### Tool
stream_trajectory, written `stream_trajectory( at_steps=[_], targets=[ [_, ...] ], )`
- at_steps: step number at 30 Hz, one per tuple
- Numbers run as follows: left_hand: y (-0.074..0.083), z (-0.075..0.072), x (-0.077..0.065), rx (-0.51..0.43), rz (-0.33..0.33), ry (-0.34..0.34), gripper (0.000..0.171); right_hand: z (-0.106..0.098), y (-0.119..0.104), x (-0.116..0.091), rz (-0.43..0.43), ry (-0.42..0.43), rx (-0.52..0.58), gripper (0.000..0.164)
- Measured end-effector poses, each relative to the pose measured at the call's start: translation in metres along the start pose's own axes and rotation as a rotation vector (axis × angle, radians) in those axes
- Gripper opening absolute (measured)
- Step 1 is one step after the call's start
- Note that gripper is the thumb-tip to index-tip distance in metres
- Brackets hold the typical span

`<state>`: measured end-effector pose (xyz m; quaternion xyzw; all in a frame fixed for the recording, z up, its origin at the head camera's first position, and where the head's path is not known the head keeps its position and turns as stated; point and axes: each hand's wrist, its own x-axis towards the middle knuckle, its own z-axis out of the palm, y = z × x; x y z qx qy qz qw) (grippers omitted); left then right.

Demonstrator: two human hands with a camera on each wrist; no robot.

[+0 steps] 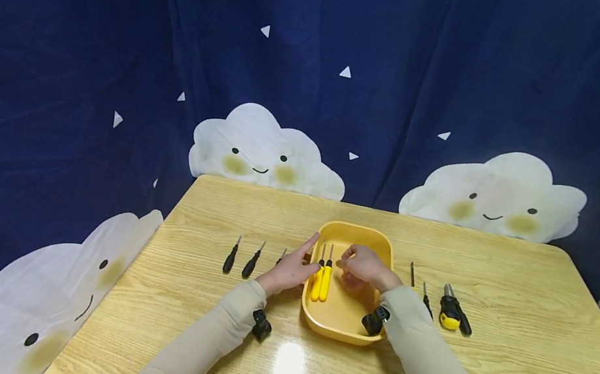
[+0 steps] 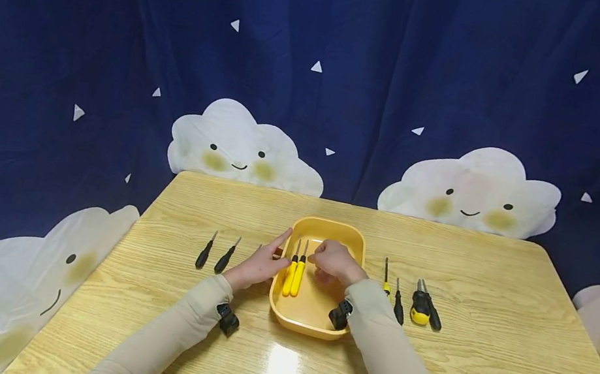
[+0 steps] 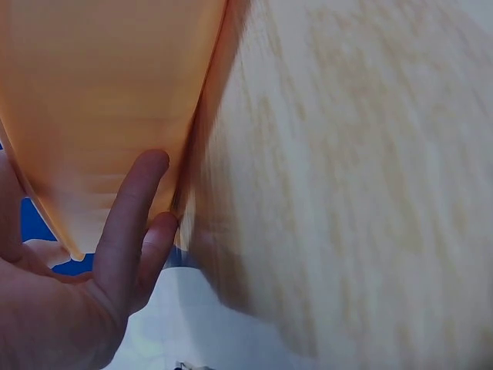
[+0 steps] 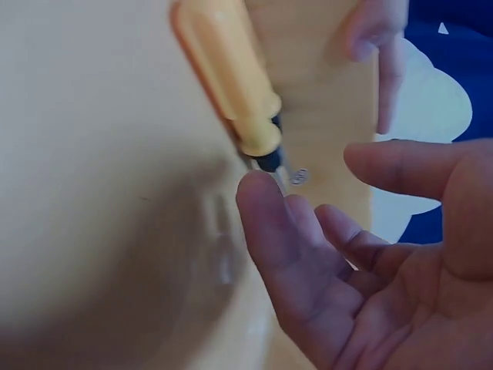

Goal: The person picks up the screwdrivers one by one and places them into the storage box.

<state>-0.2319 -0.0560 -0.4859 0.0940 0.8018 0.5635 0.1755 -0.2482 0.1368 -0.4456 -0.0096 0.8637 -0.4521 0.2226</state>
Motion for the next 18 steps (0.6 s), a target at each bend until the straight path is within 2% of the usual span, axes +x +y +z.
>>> stream_trajectory(
  at_steps=[11, 18],
  targets=[
    [-0.001, 0.000, 0.001, -0.005, 0.005, -0.006, 0.071, -0.021, -0.021, -0.013, -0.061, 0.000, -0.050, 0.023],
    [0.001, 0.000, 0.000, -0.001, 0.017, -0.004, 0.071, -0.036, -0.026, -0.023, -0.080, 0.016, -0.085, 0.024]
  ],
)
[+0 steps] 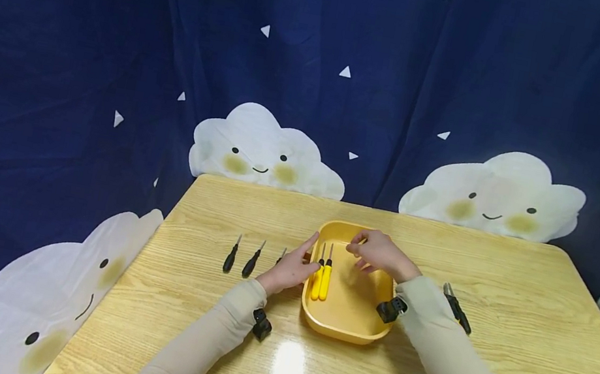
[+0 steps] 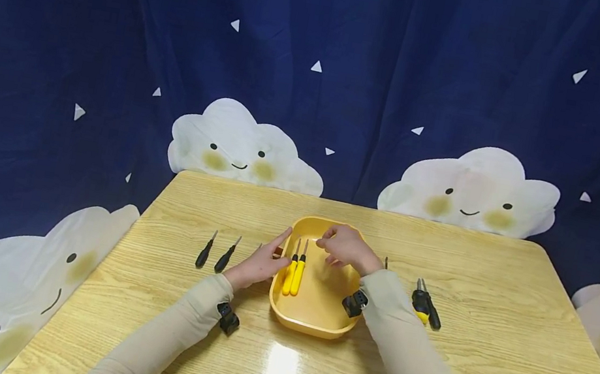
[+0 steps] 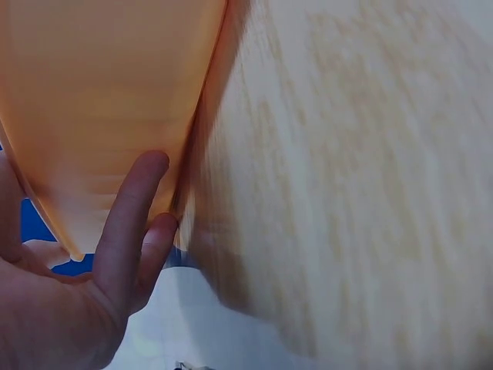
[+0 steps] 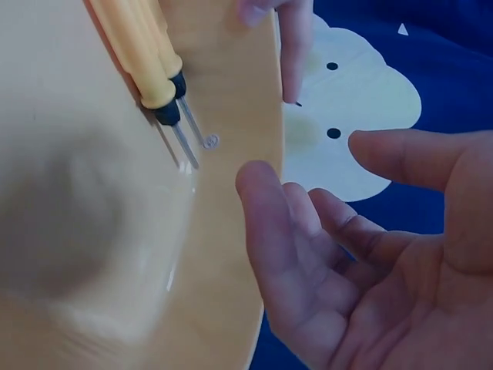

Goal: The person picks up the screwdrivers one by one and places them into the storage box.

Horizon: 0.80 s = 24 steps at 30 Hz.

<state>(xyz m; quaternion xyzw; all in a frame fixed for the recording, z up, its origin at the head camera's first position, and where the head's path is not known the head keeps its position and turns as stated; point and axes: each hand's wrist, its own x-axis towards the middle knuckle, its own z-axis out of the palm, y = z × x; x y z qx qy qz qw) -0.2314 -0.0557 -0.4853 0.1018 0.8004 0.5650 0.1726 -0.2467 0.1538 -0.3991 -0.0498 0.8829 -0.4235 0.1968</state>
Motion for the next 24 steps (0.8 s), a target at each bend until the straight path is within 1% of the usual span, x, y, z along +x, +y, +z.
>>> stream_trajectory(
  at_steps=[7, 16, 24],
  targets=[
    [-0.001, -0.001, -0.001, 0.015, 0.007, 0.001, 0.072, -0.013, 0.004, -0.002, 0.018, 0.007, -0.025, 0.027],
    [-0.001, 0.000, -0.001, 0.027, 0.007, -0.001, 0.072, -0.037, 0.016, -0.012, -0.012, 0.017, -0.057, 0.031],
    [-0.001, -0.001, 0.000, 0.025, 0.024, 0.001, 0.071, -0.055, 0.027, -0.020, -0.021, 0.037, -0.087, 0.033]
  ],
)
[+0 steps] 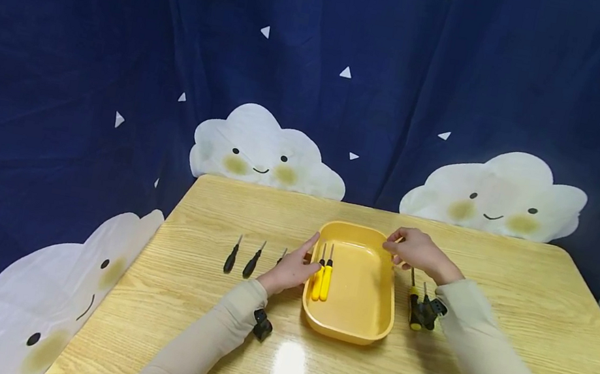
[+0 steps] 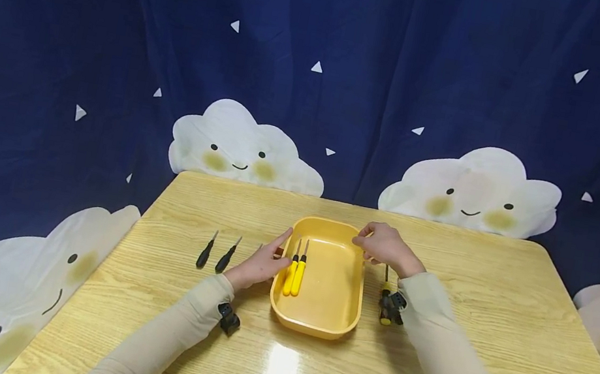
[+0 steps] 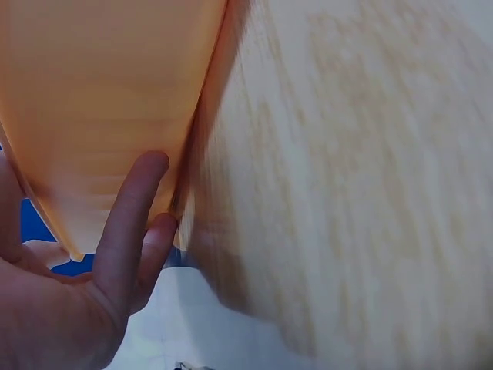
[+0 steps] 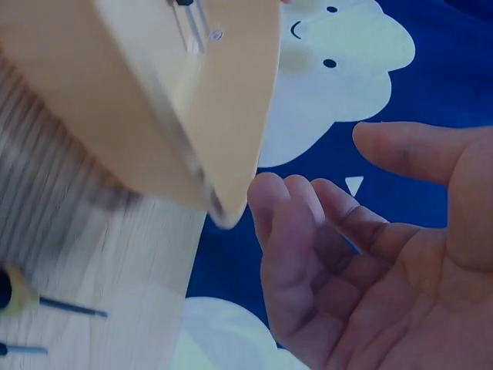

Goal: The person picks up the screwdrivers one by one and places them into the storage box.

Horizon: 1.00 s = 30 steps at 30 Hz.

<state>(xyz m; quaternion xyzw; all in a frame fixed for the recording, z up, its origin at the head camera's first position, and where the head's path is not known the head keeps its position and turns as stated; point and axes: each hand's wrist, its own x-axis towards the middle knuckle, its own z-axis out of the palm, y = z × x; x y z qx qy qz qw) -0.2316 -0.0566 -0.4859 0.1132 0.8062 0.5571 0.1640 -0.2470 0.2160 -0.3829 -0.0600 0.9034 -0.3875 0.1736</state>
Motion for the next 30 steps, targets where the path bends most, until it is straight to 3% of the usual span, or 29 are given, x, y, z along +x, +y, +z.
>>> stream_trajectory(
  at_steps=[11, 23, 30],
  targets=[
    [0.000, 0.000, 0.000, -0.025, -0.026, 0.004, 0.073, -0.020, 0.021, -0.010, 0.011, 0.016, -0.063, 0.038],
    [0.000, 0.000, 0.001, -0.009, 0.010, 0.003, 0.073, -0.038, 0.043, -0.024, 0.016, 0.030, -0.121, 0.042],
    [0.000, 0.001, 0.001, -0.022, -0.008, 0.003, 0.075, -0.045, 0.061, -0.030, 0.023, 0.029, -0.125, 0.040]
  ],
)
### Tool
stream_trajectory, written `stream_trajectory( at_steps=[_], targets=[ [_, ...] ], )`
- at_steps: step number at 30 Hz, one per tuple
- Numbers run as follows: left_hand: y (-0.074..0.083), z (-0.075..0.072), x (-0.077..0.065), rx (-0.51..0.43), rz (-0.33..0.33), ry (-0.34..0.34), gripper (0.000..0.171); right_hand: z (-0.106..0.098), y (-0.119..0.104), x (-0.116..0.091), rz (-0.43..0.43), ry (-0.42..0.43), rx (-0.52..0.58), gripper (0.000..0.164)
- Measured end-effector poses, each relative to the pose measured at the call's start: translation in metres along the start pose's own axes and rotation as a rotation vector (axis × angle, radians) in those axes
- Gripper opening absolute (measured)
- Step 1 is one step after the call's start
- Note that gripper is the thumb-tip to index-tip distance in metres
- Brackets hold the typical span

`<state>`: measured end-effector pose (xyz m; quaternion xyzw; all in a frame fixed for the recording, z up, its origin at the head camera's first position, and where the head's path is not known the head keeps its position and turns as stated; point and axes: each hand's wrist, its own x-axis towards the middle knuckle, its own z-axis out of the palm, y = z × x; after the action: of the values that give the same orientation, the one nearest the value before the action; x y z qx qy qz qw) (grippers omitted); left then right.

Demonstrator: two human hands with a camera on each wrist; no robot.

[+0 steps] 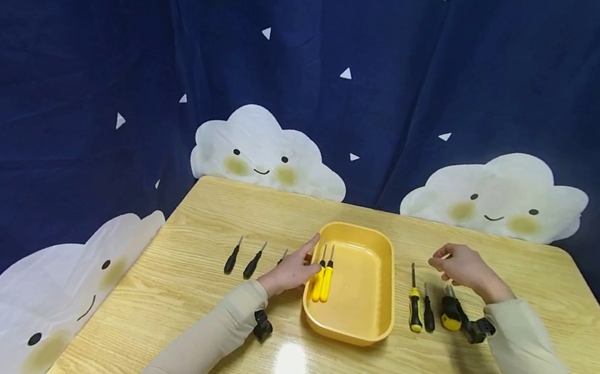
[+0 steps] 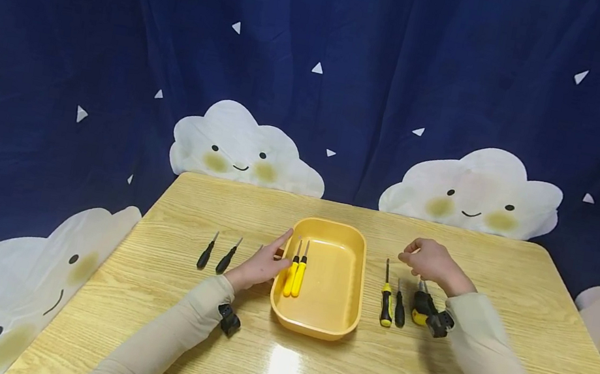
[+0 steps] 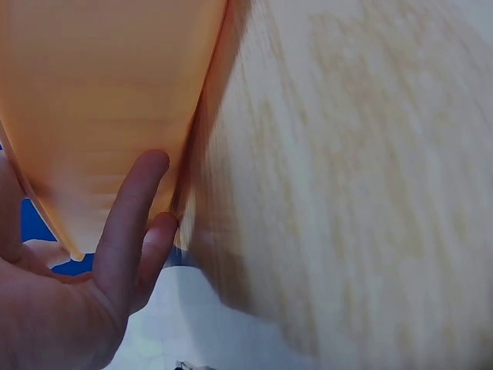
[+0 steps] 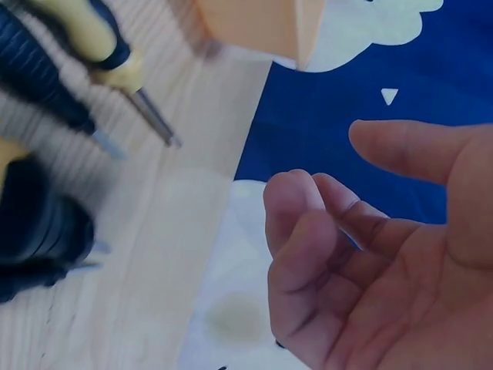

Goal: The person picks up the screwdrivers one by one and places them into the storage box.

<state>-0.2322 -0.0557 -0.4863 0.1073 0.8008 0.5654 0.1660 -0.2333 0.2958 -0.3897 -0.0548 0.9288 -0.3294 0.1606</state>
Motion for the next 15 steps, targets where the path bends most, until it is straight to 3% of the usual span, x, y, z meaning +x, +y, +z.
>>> stream_trajectory(
  at_steps=[15],
  targets=[
    [0.001, 0.000, 0.000, 0.000, 0.002, -0.005, 0.074, -0.005, 0.038, -0.010, 0.034, -0.018, -0.043, 0.034]
  ],
)
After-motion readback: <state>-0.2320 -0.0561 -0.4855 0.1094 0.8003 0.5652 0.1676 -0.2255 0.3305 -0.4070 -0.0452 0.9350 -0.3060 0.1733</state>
